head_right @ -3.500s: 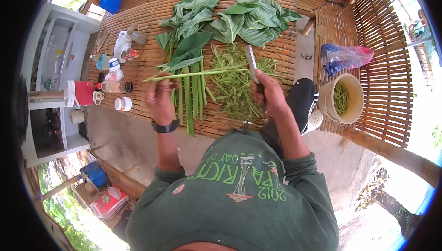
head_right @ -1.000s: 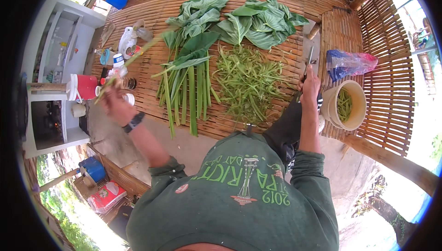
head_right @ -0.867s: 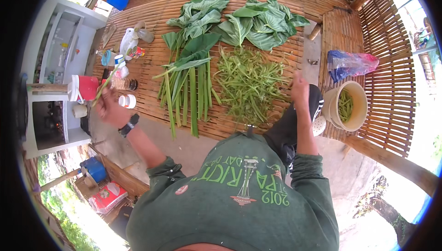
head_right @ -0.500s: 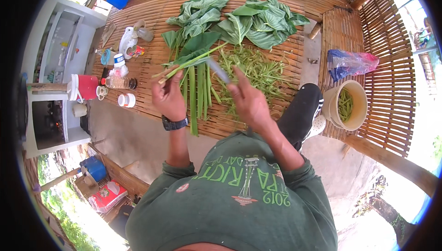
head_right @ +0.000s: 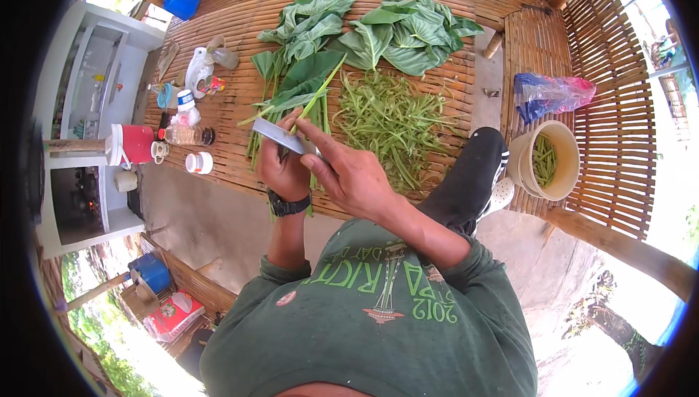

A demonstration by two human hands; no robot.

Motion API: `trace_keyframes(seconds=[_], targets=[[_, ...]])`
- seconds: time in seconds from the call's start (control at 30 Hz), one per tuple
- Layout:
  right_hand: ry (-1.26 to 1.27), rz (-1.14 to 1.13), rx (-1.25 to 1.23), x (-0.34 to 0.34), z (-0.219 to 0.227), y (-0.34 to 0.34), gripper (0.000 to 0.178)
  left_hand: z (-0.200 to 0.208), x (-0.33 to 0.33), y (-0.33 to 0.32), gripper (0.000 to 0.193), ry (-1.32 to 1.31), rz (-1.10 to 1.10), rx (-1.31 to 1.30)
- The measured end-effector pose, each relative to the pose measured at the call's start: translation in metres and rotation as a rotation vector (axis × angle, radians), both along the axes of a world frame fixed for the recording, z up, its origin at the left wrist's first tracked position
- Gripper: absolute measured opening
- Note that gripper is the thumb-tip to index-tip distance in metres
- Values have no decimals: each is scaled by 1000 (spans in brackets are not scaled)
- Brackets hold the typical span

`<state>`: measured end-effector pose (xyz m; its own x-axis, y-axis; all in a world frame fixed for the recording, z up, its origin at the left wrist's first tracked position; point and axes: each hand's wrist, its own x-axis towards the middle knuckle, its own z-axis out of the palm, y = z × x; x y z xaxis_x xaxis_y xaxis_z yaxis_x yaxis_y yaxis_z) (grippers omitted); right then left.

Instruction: The person peels long green vegetable stems with a knife, removing thin strips and placing them on a bamboo table. The person repeatedly picks up stems, peels them, and discards the peelings while working in an open-air setting.

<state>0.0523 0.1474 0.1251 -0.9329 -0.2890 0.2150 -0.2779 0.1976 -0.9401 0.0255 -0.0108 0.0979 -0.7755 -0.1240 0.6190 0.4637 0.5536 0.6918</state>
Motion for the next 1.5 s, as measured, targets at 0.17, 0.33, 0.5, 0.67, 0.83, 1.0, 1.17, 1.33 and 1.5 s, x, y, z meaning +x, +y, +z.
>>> trace_keyframes(seconds=[0.17, 0.33, 0.5, 0.67, 0.83, 1.0, 1.17, 1.33, 1.5], targets=[[140, -54, -66, -4, -9, -6, 49, -4, 2, -2, 23, 5, 22, -43], [-333, 40, -360, -9, -9, 4, 49, -4, 2, 4, 19, -61, -4, 222], [-553, -272, -487, -34, -31, 43, 42, 2, -5, -12, 21, -126, -76, 536], [-586, -605, -580, -63, -118, 133, 37, 25, -10, -69, 24, -101, 24, 660], [-615, -809, -651, -72, -173, 190, 35, 42, -17, -159, 34, 182, 118, 762], [-657, -787, -331, -60, -201, 178, 36, 59, -17, -197, 30, 345, 310, 768], [-391, -573, 194, -45, -193, 140, 51, 51, -22, -171, 20, 207, 416, 561], [-381, -412, 173, -27, -138, 94, 46, 35, -29, -107, 19, 173, 299, 312], [-294, -212, 80, -3, -36, 49, 54, 30, -30, -55, 25, 259, 238, -212]])
